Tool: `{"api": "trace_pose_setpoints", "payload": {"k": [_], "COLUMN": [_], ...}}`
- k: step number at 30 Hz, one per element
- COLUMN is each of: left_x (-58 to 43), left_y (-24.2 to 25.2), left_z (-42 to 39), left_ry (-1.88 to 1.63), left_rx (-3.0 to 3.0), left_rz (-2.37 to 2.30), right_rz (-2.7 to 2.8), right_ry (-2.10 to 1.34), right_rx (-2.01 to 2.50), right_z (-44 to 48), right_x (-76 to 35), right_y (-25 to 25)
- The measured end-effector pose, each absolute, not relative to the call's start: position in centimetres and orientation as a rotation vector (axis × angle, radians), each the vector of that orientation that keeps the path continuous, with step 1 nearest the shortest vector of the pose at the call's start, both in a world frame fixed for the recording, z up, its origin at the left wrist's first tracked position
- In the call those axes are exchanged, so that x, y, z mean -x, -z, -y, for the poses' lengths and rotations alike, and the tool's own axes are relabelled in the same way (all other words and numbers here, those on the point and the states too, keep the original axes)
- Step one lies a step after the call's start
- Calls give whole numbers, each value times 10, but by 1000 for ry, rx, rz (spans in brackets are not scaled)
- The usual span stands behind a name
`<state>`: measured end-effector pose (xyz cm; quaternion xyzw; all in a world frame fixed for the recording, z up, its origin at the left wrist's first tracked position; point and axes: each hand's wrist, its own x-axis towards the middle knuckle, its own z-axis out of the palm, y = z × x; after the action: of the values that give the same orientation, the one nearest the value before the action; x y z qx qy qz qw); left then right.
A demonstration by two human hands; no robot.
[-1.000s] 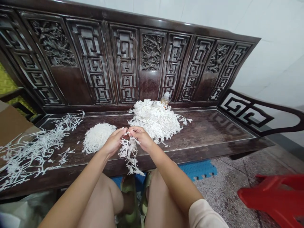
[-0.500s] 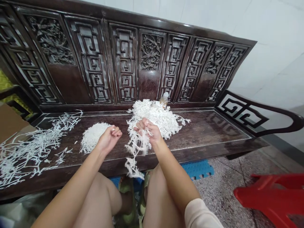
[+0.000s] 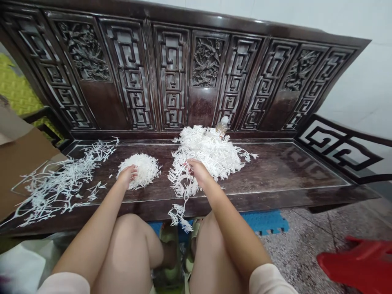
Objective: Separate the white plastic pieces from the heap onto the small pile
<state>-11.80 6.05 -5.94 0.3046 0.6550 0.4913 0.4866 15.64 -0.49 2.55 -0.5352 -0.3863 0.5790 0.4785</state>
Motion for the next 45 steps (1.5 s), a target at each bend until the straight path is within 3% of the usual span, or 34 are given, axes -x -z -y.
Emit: {"api": "trace_pose_setpoints", "payload": {"k": [7, 15, 21, 25, 32, 40, 45], "left_x": [116, 108, 47, 15, 15, 16, 15], "left_y": [56, 40, 1, -12, -9, -5, -7], "left_z": [-64, -59, -19, 2, 1, -4, -3], "left_ry": [-1373, -1534, -950, -808, -836, -965, -1082], "left_rx": [-987, -1385, -1539, -1651, -1588, -1675, -1727], "left_rz": [-1552, -1835, -1116, -979, -1030, -1115, -1101], "right_rz": [939, 1021, 1158, 1252, 1206, 1141, 1307], "right_ry": [-1361, -1310, -1318, -1332, -1312, -1616, -1519], "right_rx": [1378, 1405, 1344, 1283, 1258, 1156, 1251], "right_z": [-1, 1, 2, 4, 5, 9, 8], "right_x": [-161, -156, -149, -145, -143, -141, -143], "right_y": [-20, -23, -24, -25, -28, -29, -24]}}
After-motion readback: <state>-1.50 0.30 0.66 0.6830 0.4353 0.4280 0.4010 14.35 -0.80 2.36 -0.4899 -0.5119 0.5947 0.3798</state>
